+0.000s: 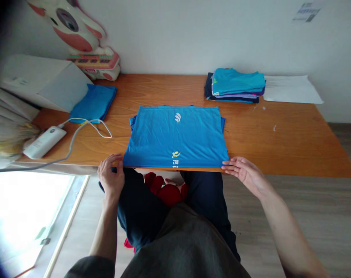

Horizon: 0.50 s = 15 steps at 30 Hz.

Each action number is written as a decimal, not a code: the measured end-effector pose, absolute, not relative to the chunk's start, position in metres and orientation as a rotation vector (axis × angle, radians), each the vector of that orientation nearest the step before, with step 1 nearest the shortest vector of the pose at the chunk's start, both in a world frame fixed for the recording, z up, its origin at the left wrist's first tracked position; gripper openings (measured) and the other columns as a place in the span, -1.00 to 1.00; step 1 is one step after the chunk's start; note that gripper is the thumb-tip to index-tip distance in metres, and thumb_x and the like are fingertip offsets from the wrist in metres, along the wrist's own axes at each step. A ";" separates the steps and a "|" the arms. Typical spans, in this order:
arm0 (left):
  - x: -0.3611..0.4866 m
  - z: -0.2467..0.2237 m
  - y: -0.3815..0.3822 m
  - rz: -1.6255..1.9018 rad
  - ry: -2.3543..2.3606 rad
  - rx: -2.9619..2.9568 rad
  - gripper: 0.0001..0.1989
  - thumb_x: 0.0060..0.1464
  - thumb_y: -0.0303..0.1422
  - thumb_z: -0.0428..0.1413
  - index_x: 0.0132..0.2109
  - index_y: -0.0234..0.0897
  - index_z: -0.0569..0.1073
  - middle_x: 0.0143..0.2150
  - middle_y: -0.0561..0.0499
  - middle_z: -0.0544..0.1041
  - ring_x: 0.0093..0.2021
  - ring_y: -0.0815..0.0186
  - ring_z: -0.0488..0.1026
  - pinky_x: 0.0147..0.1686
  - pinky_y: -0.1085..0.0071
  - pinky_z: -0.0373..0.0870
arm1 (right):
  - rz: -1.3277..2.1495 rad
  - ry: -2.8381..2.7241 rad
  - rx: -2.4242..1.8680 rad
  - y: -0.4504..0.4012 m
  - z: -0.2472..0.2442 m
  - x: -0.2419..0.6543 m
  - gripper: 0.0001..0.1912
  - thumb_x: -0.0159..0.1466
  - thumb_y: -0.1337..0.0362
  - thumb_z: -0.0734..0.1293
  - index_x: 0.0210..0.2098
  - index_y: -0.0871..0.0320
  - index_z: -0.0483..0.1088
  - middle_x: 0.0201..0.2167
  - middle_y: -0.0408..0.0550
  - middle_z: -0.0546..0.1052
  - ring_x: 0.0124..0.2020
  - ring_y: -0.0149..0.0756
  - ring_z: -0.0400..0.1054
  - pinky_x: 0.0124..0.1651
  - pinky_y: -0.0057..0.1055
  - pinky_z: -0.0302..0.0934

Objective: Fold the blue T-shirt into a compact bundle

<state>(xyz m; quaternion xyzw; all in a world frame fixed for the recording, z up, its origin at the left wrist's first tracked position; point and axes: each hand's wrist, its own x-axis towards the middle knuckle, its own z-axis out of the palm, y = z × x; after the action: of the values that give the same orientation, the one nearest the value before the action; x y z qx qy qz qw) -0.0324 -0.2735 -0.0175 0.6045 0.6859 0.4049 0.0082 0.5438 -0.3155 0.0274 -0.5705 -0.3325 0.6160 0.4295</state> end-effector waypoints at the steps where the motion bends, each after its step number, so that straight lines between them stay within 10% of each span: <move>1: -0.034 -0.018 -0.274 1.287 2.154 1.874 -0.85 0.49 -0.28 0.19 0.07 -0.11 0.65 0.16 -0.13 0.77 0.33 -0.02 0.62 0.47 -0.10 0.35 | 1.416 -0.898 -1.472 -0.320 0.024 0.547 -0.68 0.44 -0.14 0.55 -0.03 -0.09 0.65 0.00 0.05 0.78 0.02 0.05 0.71 0.06 0.01 0.65; 4: -0.040 -0.020 -0.280 1.309 2.164 1.851 -0.84 0.48 -0.25 0.21 0.09 -0.13 0.64 0.11 -0.15 0.76 0.25 0.00 0.66 0.37 -0.03 0.46 | 0.971 -1.194 -1.654 -0.331 0.013 0.553 -0.71 0.46 -0.10 0.57 0.00 -0.08 0.66 -0.10 -0.01 0.74 -0.15 -0.03 0.66 -0.17 -0.13 0.58; 15: -0.052 -0.022 -0.294 1.271 1.935 2.083 -0.87 0.38 -0.32 0.31 0.03 -0.08 0.67 0.13 -0.11 0.76 0.36 -0.08 0.62 0.50 -0.22 0.34 | 0.127 -2.094 -1.523 -0.331 0.000 0.547 -0.77 0.59 0.24 0.41 0.15 -0.11 0.67 0.01 0.02 0.70 0.00 0.09 0.61 0.13 0.12 0.52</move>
<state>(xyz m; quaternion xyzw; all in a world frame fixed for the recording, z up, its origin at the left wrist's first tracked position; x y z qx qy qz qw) -0.0525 -0.2942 -0.0216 0.6688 0.6212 0.4081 0.0134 0.5471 -0.3313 -0.0004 -0.5655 -0.7774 0.0473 0.2713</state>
